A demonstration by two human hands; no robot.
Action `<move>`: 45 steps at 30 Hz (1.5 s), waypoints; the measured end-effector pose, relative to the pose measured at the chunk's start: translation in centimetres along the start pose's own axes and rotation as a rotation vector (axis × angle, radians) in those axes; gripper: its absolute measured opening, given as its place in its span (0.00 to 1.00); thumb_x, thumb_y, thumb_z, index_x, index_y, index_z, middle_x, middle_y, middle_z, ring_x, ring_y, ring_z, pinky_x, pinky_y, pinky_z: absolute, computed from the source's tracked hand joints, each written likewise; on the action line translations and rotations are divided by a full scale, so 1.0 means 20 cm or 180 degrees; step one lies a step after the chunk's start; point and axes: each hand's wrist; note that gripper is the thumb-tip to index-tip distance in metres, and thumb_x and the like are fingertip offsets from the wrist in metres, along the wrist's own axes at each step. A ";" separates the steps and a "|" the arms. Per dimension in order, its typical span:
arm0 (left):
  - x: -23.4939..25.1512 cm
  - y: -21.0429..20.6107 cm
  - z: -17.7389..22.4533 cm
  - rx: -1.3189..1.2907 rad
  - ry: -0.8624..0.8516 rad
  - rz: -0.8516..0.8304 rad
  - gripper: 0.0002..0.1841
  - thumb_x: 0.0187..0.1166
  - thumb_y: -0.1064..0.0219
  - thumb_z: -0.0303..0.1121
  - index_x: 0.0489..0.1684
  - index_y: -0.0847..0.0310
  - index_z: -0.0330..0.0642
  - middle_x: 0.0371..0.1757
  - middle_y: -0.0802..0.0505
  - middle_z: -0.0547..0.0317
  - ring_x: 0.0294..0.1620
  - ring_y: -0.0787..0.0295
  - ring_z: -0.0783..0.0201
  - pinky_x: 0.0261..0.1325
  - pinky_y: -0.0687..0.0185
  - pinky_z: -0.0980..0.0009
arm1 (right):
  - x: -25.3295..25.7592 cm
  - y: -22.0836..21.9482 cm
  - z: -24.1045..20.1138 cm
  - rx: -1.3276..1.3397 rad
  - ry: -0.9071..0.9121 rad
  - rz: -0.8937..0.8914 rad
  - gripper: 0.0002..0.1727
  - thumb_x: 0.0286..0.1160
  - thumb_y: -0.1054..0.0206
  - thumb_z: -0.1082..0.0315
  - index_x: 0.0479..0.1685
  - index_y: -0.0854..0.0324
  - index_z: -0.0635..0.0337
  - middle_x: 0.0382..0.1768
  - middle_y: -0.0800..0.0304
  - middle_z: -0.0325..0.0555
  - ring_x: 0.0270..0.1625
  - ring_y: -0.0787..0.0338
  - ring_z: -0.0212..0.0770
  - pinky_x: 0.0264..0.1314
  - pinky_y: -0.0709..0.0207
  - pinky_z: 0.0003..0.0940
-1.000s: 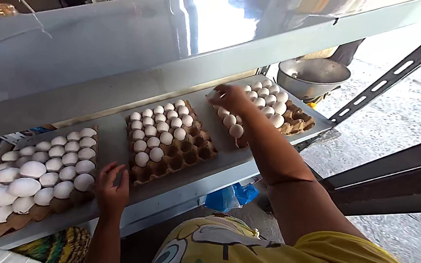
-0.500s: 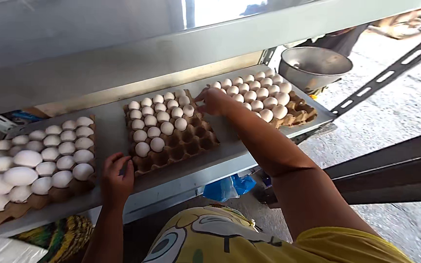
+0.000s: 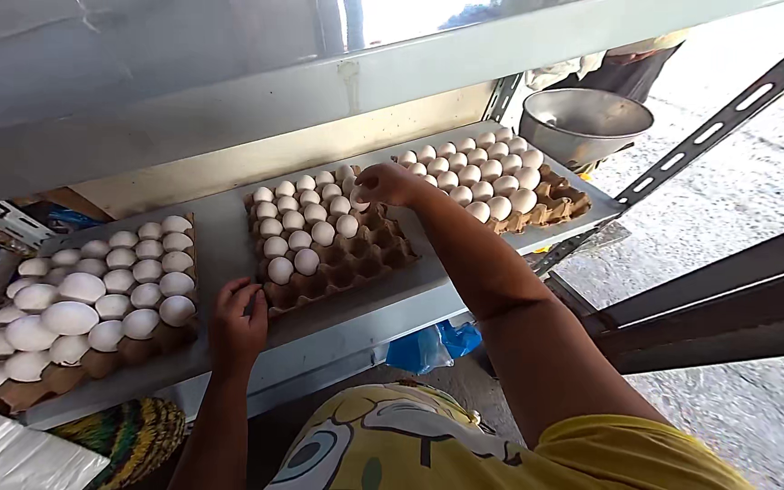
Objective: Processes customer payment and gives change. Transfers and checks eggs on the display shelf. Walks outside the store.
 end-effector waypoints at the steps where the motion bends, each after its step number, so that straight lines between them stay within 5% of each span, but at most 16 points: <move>1: 0.00 0.00 0.00 -0.0013 0.0011 -0.0009 0.15 0.83 0.38 0.36 0.47 0.07 0.36 0.60 0.08 0.39 0.61 0.11 0.45 0.66 0.17 0.50 | -0.03 0.00 0.00 0.0551 -0.0144 0.0148 0.24 0.76 0.25 0.61 0.68 0.18 0.65 0.57 0.09 0.58 0.58 0.09 0.49 0.68 0.19 0.49; 3: 0.00 0.00 0.00 -0.0023 0.0034 -0.0043 0.15 0.84 0.38 0.36 0.47 0.07 0.36 0.60 0.08 0.40 0.62 0.11 0.45 0.66 0.17 0.50 | -0.08 -0.01 -0.04 0.2119 -0.0475 0.0352 0.19 0.86 0.36 0.64 0.70 0.22 0.62 0.57 0.12 0.52 0.53 0.10 0.40 0.58 0.16 0.36; 6: 0.01 0.00 0.00 -0.0016 0.0014 -0.0111 0.16 0.84 0.40 0.36 0.48 0.07 0.34 0.60 0.08 0.39 0.62 0.11 0.44 0.66 0.17 0.50 | -0.10 -0.06 -0.09 0.3676 -0.0970 0.0477 0.20 0.86 0.54 0.59 0.63 0.24 0.58 0.50 0.12 0.52 0.45 0.08 0.46 0.48 0.11 0.42; 9: 0.01 0.00 0.00 -0.0033 -0.0056 -0.0132 0.17 0.85 0.40 0.36 0.48 0.08 0.32 0.60 0.09 0.35 0.63 0.12 0.40 0.67 0.18 0.48 | -0.11 -0.13 -0.15 0.2256 -0.0912 0.0465 0.13 0.81 0.45 0.62 0.48 0.21 0.63 0.37 0.15 0.48 0.36 0.14 0.41 0.41 0.17 0.41; 12: 0.01 0.00 0.01 -0.0038 -0.0098 -0.0130 0.17 0.85 0.40 0.36 0.48 0.09 0.30 0.59 0.09 0.33 0.63 0.12 0.38 0.67 0.19 0.45 | -0.13 -0.16 -0.28 -0.0222 -0.0702 -0.0070 0.29 0.66 0.20 0.47 0.50 0.12 0.68 0.48 0.10 0.64 0.55 0.11 0.62 0.60 0.22 0.70; 14: 0.02 0.01 0.02 -0.0032 -0.0126 -0.0133 0.17 0.85 0.40 0.35 0.48 0.09 0.28 0.59 0.08 0.32 0.63 0.12 0.37 0.68 0.20 0.43 | -0.14 -0.18 -0.35 -0.0842 -0.0665 -0.0264 0.30 0.64 0.19 0.46 0.51 0.12 0.66 0.51 0.10 0.63 0.59 0.11 0.64 0.61 0.23 0.72; 19: 0.01 0.01 0.03 0.0015 -0.0134 -0.0145 0.18 0.86 0.41 0.34 0.49 0.10 0.27 0.58 0.09 0.29 0.63 0.12 0.33 0.68 0.21 0.41 | -0.12 -0.18 -0.32 -0.0760 -0.0584 -0.0192 0.23 0.65 0.21 0.51 0.41 0.12 0.66 0.44 0.10 0.61 0.52 0.10 0.61 0.53 0.21 0.69; 25: 0.01 0.01 0.04 0.0043 -0.0079 -0.0130 0.18 0.86 0.41 0.33 0.49 0.10 0.25 0.57 0.09 0.26 0.63 0.12 0.30 0.68 0.21 0.40 | -0.35 0.02 -0.15 0.0309 -0.0266 0.0894 0.25 0.68 0.21 0.54 0.55 0.13 0.66 0.44 0.07 0.58 0.50 0.08 0.55 0.59 0.18 0.61; 28: 0.00 0.00 0.04 0.0086 -0.0151 -0.0087 0.18 0.86 0.42 0.33 0.48 0.10 0.25 0.55 0.08 0.28 0.61 0.11 0.32 0.68 0.20 0.43 | -0.64 0.30 0.00 0.0257 -0.0733 0.1620 0.27 0.69 0.21 0.55 0.62 0.15 0.64 0.50 0.07 0.58 0.53 0.08 0.54 0.62 0.18 0.60; 32: 0.01 0.00 0.06 0.0141 -0.0133 -0.0137 0.18 0.86 0.43 0.32 0.46 0.10 0.24 0.53 0.08 0.26 0.59 0.11 0.32 0.67 0.20 0.43 | -0.96 0.59 0.31 -0.0286 -0.1711 0.2229 0.27 0.70 0.23 0.53 0.61 0.14 0.63 0.51 0.08 0.63 0.56 0.10 0.65 0.62 0.22 0.72; 41: 0.00 0.01 0.07 0.0277 0.0039 -0.0212 0.19 0.87 0.44 0.31 0.45 0.11 0.21 0.51 0.08 0.25 0.57 0.10 0.35 0.65 0.20 0.47 | -1.04 0.67 0.68 -0.0691 -0.2455 0.1351 0.26 0.67 0.21 0.46 0.48 0.08 0.61 0.49 0.08 0.66 0.59 0.12 0.68 0.63 0.27 0.76; 45: 0.01 0.01 0.08 0.0251 0.0038 -0.0217 0.18 0.86 0.44 0.30 0.45 0.12 0.20 0.51 0.09 0.24 0.57 0.11 0.33 0.65 0.20 0.45 | -1.03 0.70 0.70 0.0091 -0.2138 0.2673 0.24 0.77 0.28 0.50 0.53 0.11 0.66 0.49 0.09 0.65 0.56 0.11 0.63 0.63 0.25 0.69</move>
Point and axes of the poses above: each hand's wrist, its own x-axis towards the middle knuckle, its own y-axis out of the back of the hand, z = x × y
